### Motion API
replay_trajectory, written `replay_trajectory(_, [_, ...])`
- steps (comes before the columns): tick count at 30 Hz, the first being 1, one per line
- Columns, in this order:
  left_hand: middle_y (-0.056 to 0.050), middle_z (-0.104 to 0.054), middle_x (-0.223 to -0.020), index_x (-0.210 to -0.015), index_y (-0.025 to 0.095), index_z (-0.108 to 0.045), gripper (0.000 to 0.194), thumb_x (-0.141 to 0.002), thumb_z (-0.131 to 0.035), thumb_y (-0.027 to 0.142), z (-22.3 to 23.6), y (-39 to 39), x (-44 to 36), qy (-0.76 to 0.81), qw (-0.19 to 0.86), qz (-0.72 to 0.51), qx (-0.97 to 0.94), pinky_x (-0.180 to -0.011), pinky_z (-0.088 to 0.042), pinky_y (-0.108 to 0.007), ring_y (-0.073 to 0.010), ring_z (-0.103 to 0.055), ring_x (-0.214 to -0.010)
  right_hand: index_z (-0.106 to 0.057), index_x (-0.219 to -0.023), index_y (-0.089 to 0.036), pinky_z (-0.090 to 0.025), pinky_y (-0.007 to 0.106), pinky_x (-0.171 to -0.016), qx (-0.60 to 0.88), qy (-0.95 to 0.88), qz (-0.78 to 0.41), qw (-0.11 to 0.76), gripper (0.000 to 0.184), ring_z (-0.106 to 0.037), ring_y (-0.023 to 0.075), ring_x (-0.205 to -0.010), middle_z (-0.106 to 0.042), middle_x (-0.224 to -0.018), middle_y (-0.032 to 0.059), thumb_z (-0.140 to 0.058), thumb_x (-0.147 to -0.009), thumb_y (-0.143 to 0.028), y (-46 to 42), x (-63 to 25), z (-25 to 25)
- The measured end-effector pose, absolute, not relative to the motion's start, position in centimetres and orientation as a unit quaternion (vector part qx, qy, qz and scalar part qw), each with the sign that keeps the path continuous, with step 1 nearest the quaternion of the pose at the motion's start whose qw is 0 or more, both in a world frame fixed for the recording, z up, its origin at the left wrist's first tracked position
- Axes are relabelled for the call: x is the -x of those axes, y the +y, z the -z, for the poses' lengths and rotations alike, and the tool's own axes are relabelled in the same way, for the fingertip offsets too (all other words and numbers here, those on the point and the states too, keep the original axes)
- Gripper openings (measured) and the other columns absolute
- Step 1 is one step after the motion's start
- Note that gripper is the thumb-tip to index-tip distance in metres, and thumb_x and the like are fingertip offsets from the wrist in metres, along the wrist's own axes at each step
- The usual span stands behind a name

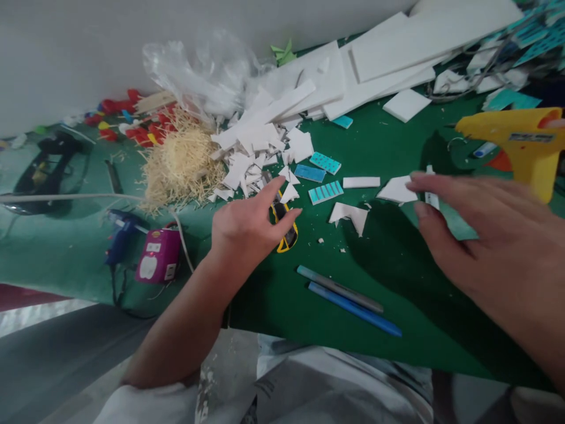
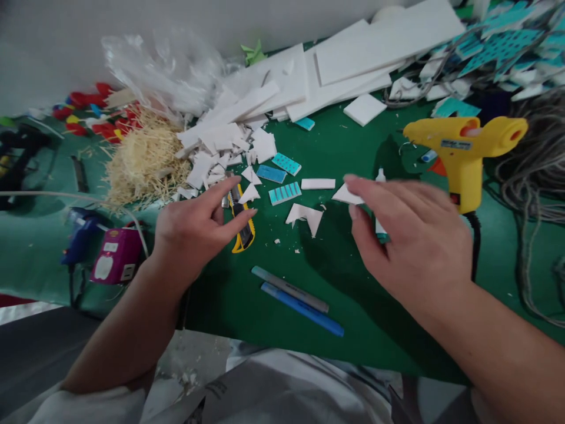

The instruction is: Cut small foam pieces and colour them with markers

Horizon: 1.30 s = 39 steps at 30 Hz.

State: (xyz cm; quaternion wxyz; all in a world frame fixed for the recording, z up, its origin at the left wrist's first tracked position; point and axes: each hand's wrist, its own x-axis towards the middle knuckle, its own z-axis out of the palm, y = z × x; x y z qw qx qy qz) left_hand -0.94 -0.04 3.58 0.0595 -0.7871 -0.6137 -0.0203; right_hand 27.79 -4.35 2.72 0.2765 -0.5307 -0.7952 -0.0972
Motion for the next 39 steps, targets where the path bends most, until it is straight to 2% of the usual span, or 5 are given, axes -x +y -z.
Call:
replay_trajectory(2, [0.001, -0.067, -0.061, -0.135, 0.025, -0.070, 0.055, -0.092, -0.066, 0.058, -3.4, -0.1, 1.1, -0.598, 0.042, 0.013, 0.800, -0.057, -0.038, -0.028, -0.0213, -0.065, -0.060, -0.069, -0.125, -0.021, -0.052, 0.060, -0.107, 0.506, -0.819, 0.112, 0.246, 0.030, -0.065, 0.0436, -0.132, -0.076, -0.130, 0.0164, -0.067, -0.094, -0.018, -4.2, -28.2, -2.7])
replay_trajectory(16, [-0.003, -0.073, -0.081, -0.127, 0.026, -0.069, 0.042, -0.085, -0.065, 0.030, -3.8, 0.7, 2.7, -0.617, 0.082, 0.064, 0.780, -0.055, -0.038, -0.031, -0.0223, -0.062, -0.061, -0.064, -0.135, -0.022, -0.060, 0.051, -0.089, 0.503, -0.834, 0.063, 0.217, 0.039, -0.073, 0.0358, -0.109, -0.076, -0.121, 0.0142, -0.067, -0.096, -0.024, -3.4, -28.9, -1.9])
replay_trajectory(21, [-0.006, -0.071, -0.083, -0.121, 0.024, -0.073, 0.036, -0.087, -0.069, 0.036, -3.7, 1.0, 3.8, -0.629, 0.108, 0.077, 0.766, -0.059, -0.040, -0.031, -0.0235, -0.062, -0.066, -0.070, -0.124, -0.019, -0.049, 0.029, -0.050, 0.514, -0.821, 0.083, 0.233, 0.026, -0.074, 0.0176, -0.071, -0.079, -0.091, 0.0040, -0.060, -0.101, -0.023, -4.5, -27.6, -2.6])
replay_trajectory(29, [0.002, -0.069, -0.082, -0.087, 0.020, -0.069, 0.014, -0.097, -0.070, 0.030, -5.0, -1.2, 2.0, -0.309, -0.318, 0.095, 0.891, -0.068, -0.048, -0.020, -0.0101, -0.065, -0.073, -0.077, -0.117, -0.020, -0.055, 0.028, -0.060, 0.465, -0.849, 0.037, 0.248, 0.028, -0.077, 0.0185, -0.072, -0.082, -0.086, 0.0037, -0.051, -0.105, -0.022, -4.7, -27.8, -2.9])
replay_trajectory(39, [0.004, -0.069, -0.085, -0.088, 0.021, -0.072, 0.005, -0.089, -0.077, 0.020, -4.0, -0.8, 1.7, -0.316, -0.304, -0.020, 0.899, -0.069, -0.044, -0.021, -0.0106, -0.067, -0.076, -0.076, -0.106, -0.020, -0.055, 0.029, -0.054, 0.451, -0.848, -0.057, 0.274, 0.040, -0.075, 0.0182, -0.062, -0.078, -0.073, 0.0019, -0.036, -0.106, -0.018, -4.8, -27.4, -3.5])
